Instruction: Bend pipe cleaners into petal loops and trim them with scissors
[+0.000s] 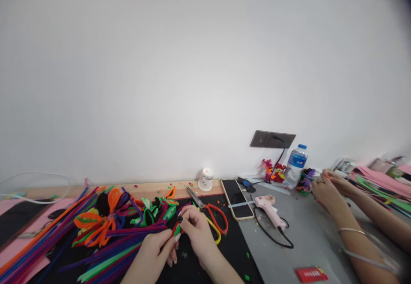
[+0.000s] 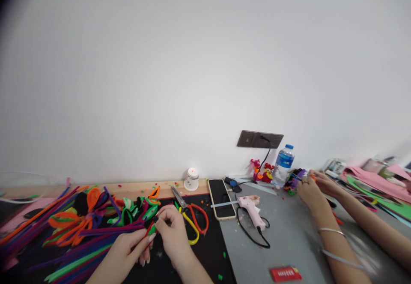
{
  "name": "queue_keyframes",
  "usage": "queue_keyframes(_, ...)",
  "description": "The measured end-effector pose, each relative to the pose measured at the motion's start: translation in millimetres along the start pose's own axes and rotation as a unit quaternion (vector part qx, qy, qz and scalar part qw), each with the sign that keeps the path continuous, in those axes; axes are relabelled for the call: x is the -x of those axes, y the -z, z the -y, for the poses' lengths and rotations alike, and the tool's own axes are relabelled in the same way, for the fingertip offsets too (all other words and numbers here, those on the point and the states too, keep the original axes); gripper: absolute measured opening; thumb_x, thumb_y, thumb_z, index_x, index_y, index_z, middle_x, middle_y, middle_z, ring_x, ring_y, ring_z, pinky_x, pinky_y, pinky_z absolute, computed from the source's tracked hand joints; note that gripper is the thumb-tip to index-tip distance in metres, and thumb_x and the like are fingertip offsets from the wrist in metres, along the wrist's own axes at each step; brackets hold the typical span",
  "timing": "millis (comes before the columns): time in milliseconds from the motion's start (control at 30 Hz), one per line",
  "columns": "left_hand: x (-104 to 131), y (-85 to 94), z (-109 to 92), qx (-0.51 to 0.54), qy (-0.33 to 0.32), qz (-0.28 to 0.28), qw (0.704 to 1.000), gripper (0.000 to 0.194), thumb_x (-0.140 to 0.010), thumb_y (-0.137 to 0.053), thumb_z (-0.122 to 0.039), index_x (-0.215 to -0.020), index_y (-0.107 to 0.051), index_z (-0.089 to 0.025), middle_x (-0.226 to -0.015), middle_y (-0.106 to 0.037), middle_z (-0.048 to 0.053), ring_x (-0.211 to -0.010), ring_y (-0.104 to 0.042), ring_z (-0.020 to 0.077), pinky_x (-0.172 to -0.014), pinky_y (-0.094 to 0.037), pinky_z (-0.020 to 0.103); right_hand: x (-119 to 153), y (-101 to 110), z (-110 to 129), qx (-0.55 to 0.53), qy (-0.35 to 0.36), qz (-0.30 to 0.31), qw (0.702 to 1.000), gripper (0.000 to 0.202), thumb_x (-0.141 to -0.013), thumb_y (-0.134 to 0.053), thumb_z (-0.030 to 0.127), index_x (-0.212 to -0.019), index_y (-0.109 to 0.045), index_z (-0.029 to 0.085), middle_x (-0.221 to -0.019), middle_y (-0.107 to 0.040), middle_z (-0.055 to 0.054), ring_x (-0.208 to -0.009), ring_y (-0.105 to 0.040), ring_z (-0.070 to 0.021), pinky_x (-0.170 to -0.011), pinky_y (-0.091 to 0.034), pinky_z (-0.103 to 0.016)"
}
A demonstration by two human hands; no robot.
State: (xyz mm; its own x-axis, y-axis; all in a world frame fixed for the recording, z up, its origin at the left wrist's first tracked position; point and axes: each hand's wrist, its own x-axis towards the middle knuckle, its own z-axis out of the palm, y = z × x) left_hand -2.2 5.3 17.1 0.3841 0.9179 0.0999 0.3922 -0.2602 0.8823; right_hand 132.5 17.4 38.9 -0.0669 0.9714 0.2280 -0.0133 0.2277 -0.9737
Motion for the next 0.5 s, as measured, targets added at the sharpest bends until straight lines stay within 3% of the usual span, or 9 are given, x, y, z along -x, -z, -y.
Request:
queue_keyframes(167, -1.5, -0.1, 2.3, 0.008, 0.003, -0.006, 1.000, 0.037, -0.086, -0.034, -0.037, -0.057, -0.048, -0.019, -0.048, -0.060, -0.001, -0.044, -0.057, 0.0129, -0.048, -0.042, 0.019, 1.0, 2.8, 0.7, 0.085, 0.042, 0.018, 0.995, 0.011, -0.076, -0.050, 0.013, -0.066, -0.052, 0.017, -0.085, -0.051, -0.003, -0.079, -0.051, -0.0148, -0.062, -0.039, -0.023)
queue_keyframes(333, -1.2, -0.6, 3.6, 0.027, 0.016, -0.003, 1.000, 0.036, -0.085, -0.034, -0.040, -0.059, -0.048, -0.019, -0.048, -0.060, -0.001, -0.044, -0.057, 0.0129, -0.047, -0.042, 0.019, -0.2, 4.7, 4.2, 0.135, 0.043, 0.014, 0.990, 0.015, -0.070, -0.048, 0.003, -0.067, -0.052, 0.018, -0.088, -0.051, -0.003, -0.079, -0.052, -0.0150, -0.056, -0.038, -0.022)
queue_keyframes(500, -0.4, 0.2, 0.8, 0.027, 0.014, 0.001, 1.000, 0.038, -0.086, -0.033, -0.040, -0.057, -0.048, -0.019, -0.048, -0.060, -0.001, -0.044, -0.058, 0.0123, -0.048, -0.042, 0.019, 0.6, 5.8, 7.9, 0.158, 0.064, 0.005, 0.985, 0.016, -0.074, -0.046, 0.005, -0.065, -0.049, 0.018, -0.091, -0.051, -0.004, -0.082, -0.051, -0.0155, -0.061, -0.040, -0.024)
